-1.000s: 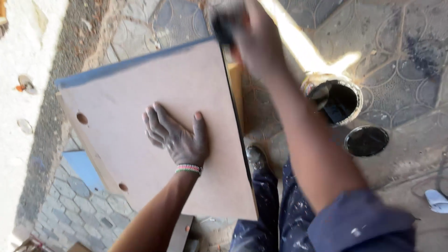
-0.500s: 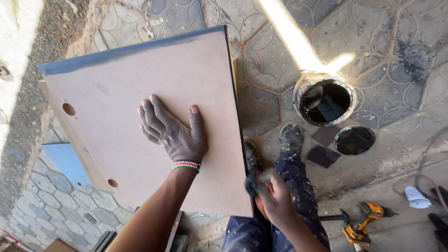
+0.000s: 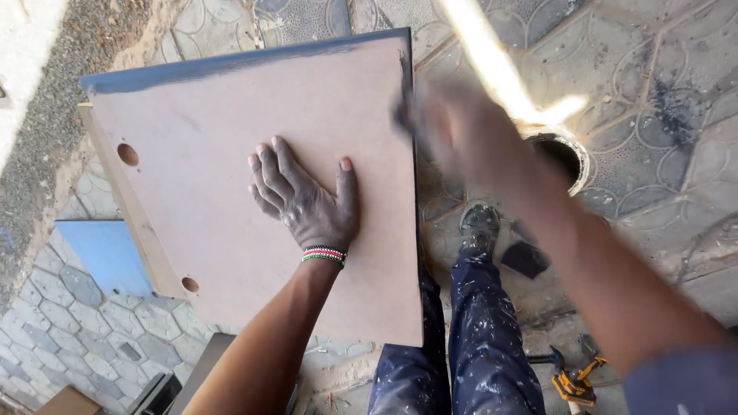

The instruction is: The person paints the edges of a rectangular wooden board with black paint using a brush. They repeatedly dip the brush into a paint can and apply the paint to the board's sides, occasionally repositioning the board to reach different edges.

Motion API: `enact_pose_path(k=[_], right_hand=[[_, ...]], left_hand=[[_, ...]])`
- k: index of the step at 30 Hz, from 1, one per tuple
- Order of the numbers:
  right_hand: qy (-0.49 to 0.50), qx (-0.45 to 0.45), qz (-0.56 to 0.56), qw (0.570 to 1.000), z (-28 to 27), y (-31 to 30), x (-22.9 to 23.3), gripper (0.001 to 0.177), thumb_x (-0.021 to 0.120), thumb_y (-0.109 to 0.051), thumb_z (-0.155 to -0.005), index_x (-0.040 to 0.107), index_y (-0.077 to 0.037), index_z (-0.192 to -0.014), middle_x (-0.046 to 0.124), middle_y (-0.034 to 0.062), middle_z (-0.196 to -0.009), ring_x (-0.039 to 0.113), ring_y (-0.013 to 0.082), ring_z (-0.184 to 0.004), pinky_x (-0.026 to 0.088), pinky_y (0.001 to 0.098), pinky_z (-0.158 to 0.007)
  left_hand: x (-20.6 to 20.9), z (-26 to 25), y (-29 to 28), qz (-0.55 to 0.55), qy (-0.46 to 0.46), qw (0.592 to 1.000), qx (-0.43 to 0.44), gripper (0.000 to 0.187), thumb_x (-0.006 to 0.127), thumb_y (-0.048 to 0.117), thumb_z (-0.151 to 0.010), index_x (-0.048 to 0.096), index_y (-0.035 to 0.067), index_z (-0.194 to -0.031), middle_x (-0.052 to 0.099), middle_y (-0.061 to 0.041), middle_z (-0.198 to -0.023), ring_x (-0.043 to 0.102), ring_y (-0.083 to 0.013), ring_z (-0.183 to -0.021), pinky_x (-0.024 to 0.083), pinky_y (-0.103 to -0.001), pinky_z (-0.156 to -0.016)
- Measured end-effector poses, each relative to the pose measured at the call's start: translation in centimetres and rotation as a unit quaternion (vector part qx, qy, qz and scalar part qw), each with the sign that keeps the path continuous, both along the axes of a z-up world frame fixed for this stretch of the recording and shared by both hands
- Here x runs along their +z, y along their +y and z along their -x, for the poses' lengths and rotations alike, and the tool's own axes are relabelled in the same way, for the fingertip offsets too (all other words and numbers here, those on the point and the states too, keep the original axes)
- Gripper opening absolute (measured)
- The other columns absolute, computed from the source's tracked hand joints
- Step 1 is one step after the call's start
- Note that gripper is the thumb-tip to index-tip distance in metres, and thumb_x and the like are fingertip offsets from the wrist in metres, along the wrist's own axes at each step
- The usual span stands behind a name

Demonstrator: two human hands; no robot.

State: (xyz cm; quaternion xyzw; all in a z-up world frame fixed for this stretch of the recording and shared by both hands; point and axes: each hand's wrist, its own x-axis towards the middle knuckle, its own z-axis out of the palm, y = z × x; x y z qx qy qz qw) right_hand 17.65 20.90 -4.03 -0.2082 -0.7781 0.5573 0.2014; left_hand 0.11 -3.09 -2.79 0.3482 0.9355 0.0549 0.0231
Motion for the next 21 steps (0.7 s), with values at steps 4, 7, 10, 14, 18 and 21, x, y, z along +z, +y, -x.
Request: enact_pose_path(k=[4, 7, 10, 14, 18, 21], right_hand=[[-0.074, -0.05, 0.083, 0.992, -9.2, -17.0, 3.3, 0.033, 0.058, -0.007, -0.113, 0.068, -0.009, -0.082, 0.054, 0.0054, -0.066, 0.057, 0.0298, -0.055, 0.05, 0.0461, -0.06], [-0.073, -0.011, -0.097, 0.993, -9.6, -18.7, 3.3, 0.013, 0.073, 0.0, -0.111, 0.079, -0.003, -0.123, 0.06, 0.013, -0.098, 0.06, 0.0373, -0.09, 0.059, 0.0568, -0.087], [-0.003, -0.108, -0.117, 0.987, -1.2, -8.5, 0.1, 0.027, 0.069, -0.009, -0.121, 0.062, -0.004, -0.096, 0.051, 0.013, -0.086, 0.048, 0.0338, -0.08, 0.041, 0.0555, -0.08], [-0.106, -0.252, 0.058, 0.96, 5.0, 6.6, -7.0, 0.051, 0.061, -0.052, -0.129, 0.048, -0.013, -0.098, 0.041, 0.0048, -0.085, 0.044, 0.0232, -0.073, 0.031, 0.0474, -0.064], [-0.051, -0.293, 0.392, 0.87, 2.3, 12.2, -13.5, 0.05, 0.073, -0.06, -0.107, 0.063, -0.011, -0.116, 0.056, 0.0088, -0.101, 0.06, 0.0232, -0.077, 0.047, 0.0399, -0.054], [0.005, -0.294, 0.61, 0.736, 5.0, 10.4, -15.3, 0.068, 0.082, -0.066, -0.09, 0.075, -0.01, -0.129, 0.066, 0.0118, -0.113, 0.073, 0.0232, -0.079, 0.059, 0.0343, -0.046]], left_hand=[[0.3, 0.0, 0.3, -0.006, 0.008, 1.0, -0.002, 0.114, 0.071, 0.078, -0.107, 0.034, 0.005, -0.188, 0.033, -0.027, -0.187, 0.021, -0.0513, -0.178, 0.013, -0.069, -0.144], [1.6, -1.0, 0.4, -0.016, 0.005, 1.0, 0.026, 0.108, 0.066, 0.075, -0.109, 0.04, 0.004, -0.185, 0.043, -0.02, -0.19, 0.03, -0.0459, -0.182, 0.018, -0.069, -0.149], [1.0, -0.5, 0.9, -0.01, 0.001, 0.999, 0.034, 0.109, 0.067, 0.074, -0.107, 0.038, 0.005, -0.187, 0.04, -0.02, -0.192, 0.028, -0.0457, -0.183, 0.017, -0.07, -0.147], [0.8, -0.5, -0.1, -0.005, 0.007, 1.0, 0.018, 0.11, 0.07, 0.074, -0.108, 0.037, 0.005, -0.187, 0.038, -0.024, -0.188, 0.026, -0.0486, -0.18, 0.017, -0.069, -0.145], [0.0, 0.2, 0.2, -0.002, 0.016, 1.0, -0.004, 0.111, 0.07, 0.074, -0.108, 0.034, 0.007, -0.188, 0.033, -0.026, -0.186, 0.025, -0.05, -0.176, 0.018, -0.066, -0.142], [-0.1, 0.2, -0.3, 0.008, 0.018, 1.0, -0.002, 0.112, 0.071, 0.075, -0.107, 0.034, 0.008, -0.188, 0.034, -0.026, -0.185, 0.026, -0.0502, -0.175, 0.018, -0.066, -0.141]])
